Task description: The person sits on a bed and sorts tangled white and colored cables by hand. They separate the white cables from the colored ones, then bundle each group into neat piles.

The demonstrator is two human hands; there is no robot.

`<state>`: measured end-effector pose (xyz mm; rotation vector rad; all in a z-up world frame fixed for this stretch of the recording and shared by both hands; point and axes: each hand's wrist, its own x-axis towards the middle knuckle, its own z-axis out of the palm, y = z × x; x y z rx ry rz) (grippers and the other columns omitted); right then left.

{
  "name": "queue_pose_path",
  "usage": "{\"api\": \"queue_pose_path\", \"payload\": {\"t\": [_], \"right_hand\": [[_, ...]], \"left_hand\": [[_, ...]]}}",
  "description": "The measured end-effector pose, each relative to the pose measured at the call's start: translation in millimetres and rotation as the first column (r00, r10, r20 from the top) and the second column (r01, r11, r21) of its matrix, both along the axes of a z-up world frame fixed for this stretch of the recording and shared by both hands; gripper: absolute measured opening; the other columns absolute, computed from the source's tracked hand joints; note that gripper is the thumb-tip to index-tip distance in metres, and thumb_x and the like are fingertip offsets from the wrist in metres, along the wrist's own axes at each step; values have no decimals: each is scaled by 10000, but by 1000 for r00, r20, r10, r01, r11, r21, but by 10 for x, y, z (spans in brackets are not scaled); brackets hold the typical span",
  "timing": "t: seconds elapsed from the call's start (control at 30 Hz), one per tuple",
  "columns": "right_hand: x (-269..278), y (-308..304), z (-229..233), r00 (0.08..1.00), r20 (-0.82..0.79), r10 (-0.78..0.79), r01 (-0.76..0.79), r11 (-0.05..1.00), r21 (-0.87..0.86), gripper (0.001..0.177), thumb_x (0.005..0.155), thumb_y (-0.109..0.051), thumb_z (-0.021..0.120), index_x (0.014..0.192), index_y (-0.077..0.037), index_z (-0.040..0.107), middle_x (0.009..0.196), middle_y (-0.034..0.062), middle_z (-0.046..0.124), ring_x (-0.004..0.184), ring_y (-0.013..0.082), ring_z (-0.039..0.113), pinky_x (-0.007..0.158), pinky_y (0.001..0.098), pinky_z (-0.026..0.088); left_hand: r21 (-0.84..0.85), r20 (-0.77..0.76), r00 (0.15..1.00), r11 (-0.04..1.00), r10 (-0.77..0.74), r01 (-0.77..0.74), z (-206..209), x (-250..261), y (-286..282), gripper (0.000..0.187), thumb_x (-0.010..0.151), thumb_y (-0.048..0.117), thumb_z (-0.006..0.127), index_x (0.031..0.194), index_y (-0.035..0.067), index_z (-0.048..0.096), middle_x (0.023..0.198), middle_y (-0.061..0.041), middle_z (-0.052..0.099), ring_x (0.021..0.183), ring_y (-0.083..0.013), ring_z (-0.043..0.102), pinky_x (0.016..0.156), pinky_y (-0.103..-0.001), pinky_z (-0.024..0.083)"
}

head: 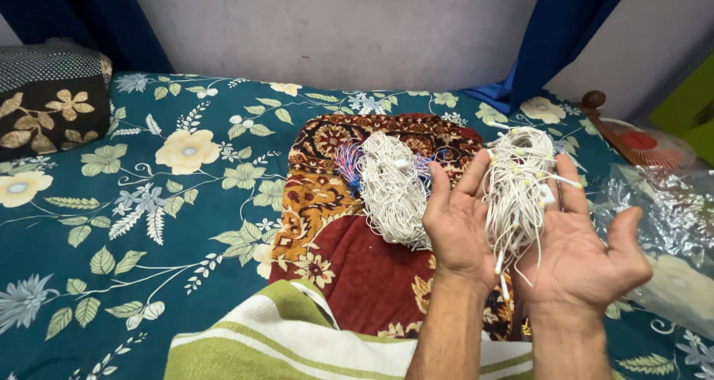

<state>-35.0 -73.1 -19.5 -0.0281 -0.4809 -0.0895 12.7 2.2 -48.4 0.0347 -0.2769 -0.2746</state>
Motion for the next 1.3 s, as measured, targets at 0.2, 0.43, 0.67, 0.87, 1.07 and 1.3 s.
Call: {"api": "queue_pose_path", "payload": {"t": [0.2, 0.43, 0.67, 0.87, 1.07, 1.3], "right_hand": [[17, -21, -5, 999, 36, 23, -25, 999, 37, 962, 1063, -629, 306, 1543, 202, 247, 1575, 430, 311, 1448, 592, 316, 1204, 684, 243], [35, 4, -21, 944, 7, -331, 289, 815, -502, 976, 1004, -645, 351, 1607, 115, 238, 1674, 302, 321, 1557, 453, 335, 1302, 574, 260], [47, 18, 7, 986, -30, -161, 148, 953, -265, 960, 1027, -626, 354, 1574, 157, 257, 1622, 356, 328, 1495, 503, 338, 1254, 597, 261], [32, 6, -26, 865, 23, -501, 371, 607, -703, 958, 988, -642, 344, 1626, 68, 268, 1705, 226, 349, 1585, 383, 356, 1330, 525, 274], [26, 10, -59, 865, -40, -500, 341, 647, -682, 928, 993, -634, 321, 1624, 46, 294, 1691, 213, 370, 1571, 379, 371, 1305, 543, 284], [1, 58, -51, 869, -66, -490, 332, 678, -656, 897, 1008, -605, 313, 1618, 53, 291, 1663, 221, 400, 1544, 385, 399, 1288, 553, 304]], "left_hand": [[-35, 14, 1000, 999, -18, 19, 25, -6, 7, 977, 1029, 702, 386, 1581, -104, 337, 1428, -225, 589, 1243, -297, 618, 1070, -414, 499], [-10, -7, 1000, 1000, -14, 14, 26, -14, 55, 933, 1040, 671, 419, 1571, -95, 370, 1409, -210, 616, 1218, -285, 646, 1051, -394, 529], [-3, 4, 1000, 1000, -9, 9, 31, 9, 57, 914, 1039, 669, 424, 1548, -90, 409, 1366, -213, 632, 1176, -279, 662, 1021, -394, 542], [0, 8, 1000, 1000, -13, 13, -4, 0, 45, 912, 1051, 664, 432, 1552, -97, 408, 1350, -212, 641, 1153, -275, 671, 999, -387, 557], [-11, -12, 1000, 1000, -21, 21, -15, -17, 61, 908, 1035, 661, 433, 1537, -96, 418, 1333, -212, 656, 1133, -271, 686, 976, -384, 571], [140, -30, 999, 990, 29, -24, 57, -72, 86, 880, 1018, 634, 428, 1535, -78, 421, 1383, -190, 628, 1197, -240, 657, 1013, -350, 549]]}}
